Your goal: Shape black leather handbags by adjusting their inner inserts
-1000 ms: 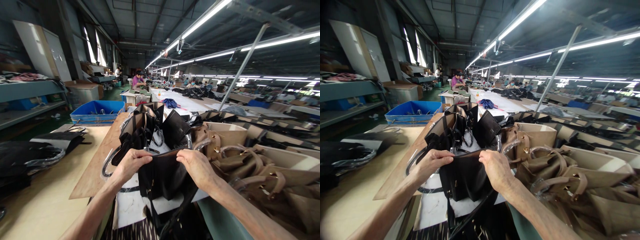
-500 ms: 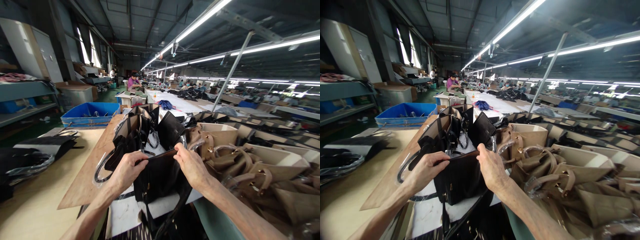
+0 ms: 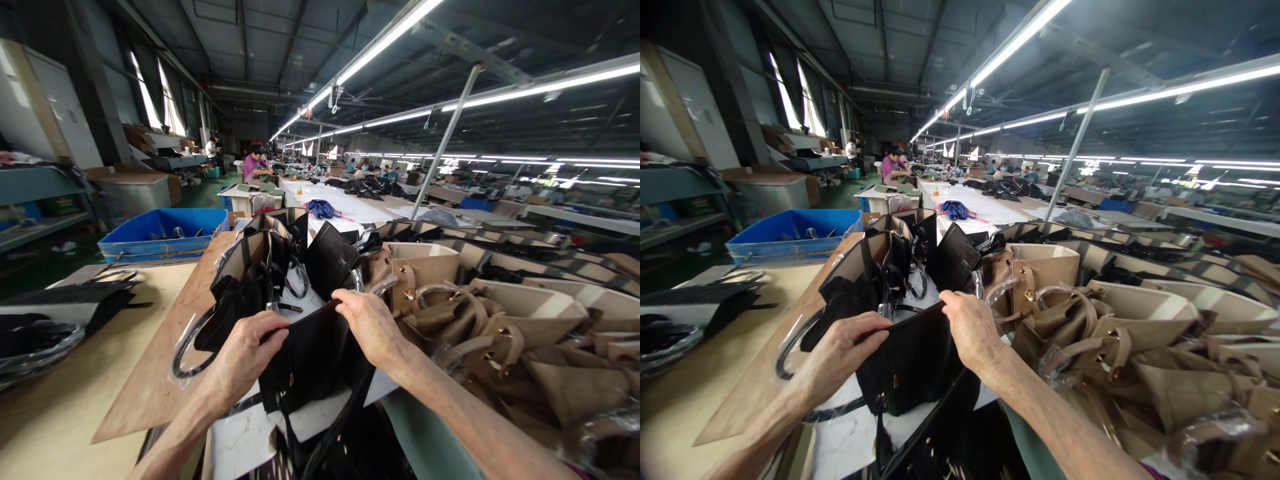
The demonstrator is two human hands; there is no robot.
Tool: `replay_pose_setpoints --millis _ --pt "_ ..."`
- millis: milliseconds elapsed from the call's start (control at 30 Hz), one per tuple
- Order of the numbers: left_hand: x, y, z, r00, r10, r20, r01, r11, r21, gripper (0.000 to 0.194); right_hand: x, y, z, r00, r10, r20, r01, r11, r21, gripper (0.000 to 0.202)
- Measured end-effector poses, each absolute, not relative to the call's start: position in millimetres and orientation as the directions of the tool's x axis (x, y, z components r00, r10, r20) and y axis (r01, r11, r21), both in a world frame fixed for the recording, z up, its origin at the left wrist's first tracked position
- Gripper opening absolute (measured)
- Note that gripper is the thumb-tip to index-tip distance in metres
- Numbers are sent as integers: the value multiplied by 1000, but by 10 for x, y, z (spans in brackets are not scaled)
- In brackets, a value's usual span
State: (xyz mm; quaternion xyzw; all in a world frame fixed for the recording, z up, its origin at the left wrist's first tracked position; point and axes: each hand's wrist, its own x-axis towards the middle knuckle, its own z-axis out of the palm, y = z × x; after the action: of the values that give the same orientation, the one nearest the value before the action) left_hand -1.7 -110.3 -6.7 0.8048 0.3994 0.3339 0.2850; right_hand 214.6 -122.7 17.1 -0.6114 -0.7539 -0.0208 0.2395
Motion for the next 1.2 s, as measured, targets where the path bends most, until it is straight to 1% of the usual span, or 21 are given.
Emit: replay_pose_setpoints --millis 200,400,567,633,700,800,867,933,967,1000,1033,1067,1100,1133,1167,1200 --pt "0 -1122 -40 459 837 297 448 -507 736 20 2134 -1175 174 -106 929 354 946 203 -252 16" --pt "6 -1126 -47 461 840 287 461 -503 731 19 2136 -1176 175 -122 922 368 943 224 -248 14" --pt "17 -1148 31 439 868 232 547 -463 697 20 2130 -1173 194 -129 927 353 957 209 -199 14" --pt "70 -1135 96 452 870 195 602 -459 653 22 2131 -1164 199 -129 931 341 965 197 -172 16" --pt "189 -1087 166 494 852 177 651 -496 574 21 2135 -1158 198 -133 930 342 969 194 -151 17" --pt "481 -946 248 567 807 164 712 -581 395 19 2138 -1162 191 -131 927 350 974 186 -130 16" --pt "689 -831 276 613 781 123 729 -618 295 18 2138 -1185 192 -130 928 350 975 185 -127 17" --pt "842 -735 286 649 757 72 722 -643 258 16 2146 -1237 200 -147 916 373 970 207 -126 18" --pt "886 -702 287 663 746 58 711 -652 264 16 2156 -1277 205 -155 900 407 968 221 -120 21" --pt "909 -681 288 674 737 50 699 -658 280 16 2173 -1326 207 -152 881 449 967 227 -117 27" --pt "914 -670 289 685 727 46 684 -663 304 17 2195 -1384 206 -125 863 489 968 215 -130 42" --pt "905 -669 292 700 712 42 663 -671 333 18 2224 -1449 201 -70 858 508 969 180 -170 60" --pt "889 -675 297 719 695 34 639 -679 362 19 2257 -1519 190 12 871 491 964 121 -238 76" --pt "872 -685 304 739 674 21 615 -686 389 20 2292 -1592 176 105 896 431 944 47 -328 87" --pt "859 -695 312 756 654 5 595 -690 412 22 2327 -1665 158 188 923 336 906 -31 -422 92" --pt "851 -705 318 771 637 -6 577 -693 433 23 2360 -1736 140 248 942 227 857 -104 -505 93"
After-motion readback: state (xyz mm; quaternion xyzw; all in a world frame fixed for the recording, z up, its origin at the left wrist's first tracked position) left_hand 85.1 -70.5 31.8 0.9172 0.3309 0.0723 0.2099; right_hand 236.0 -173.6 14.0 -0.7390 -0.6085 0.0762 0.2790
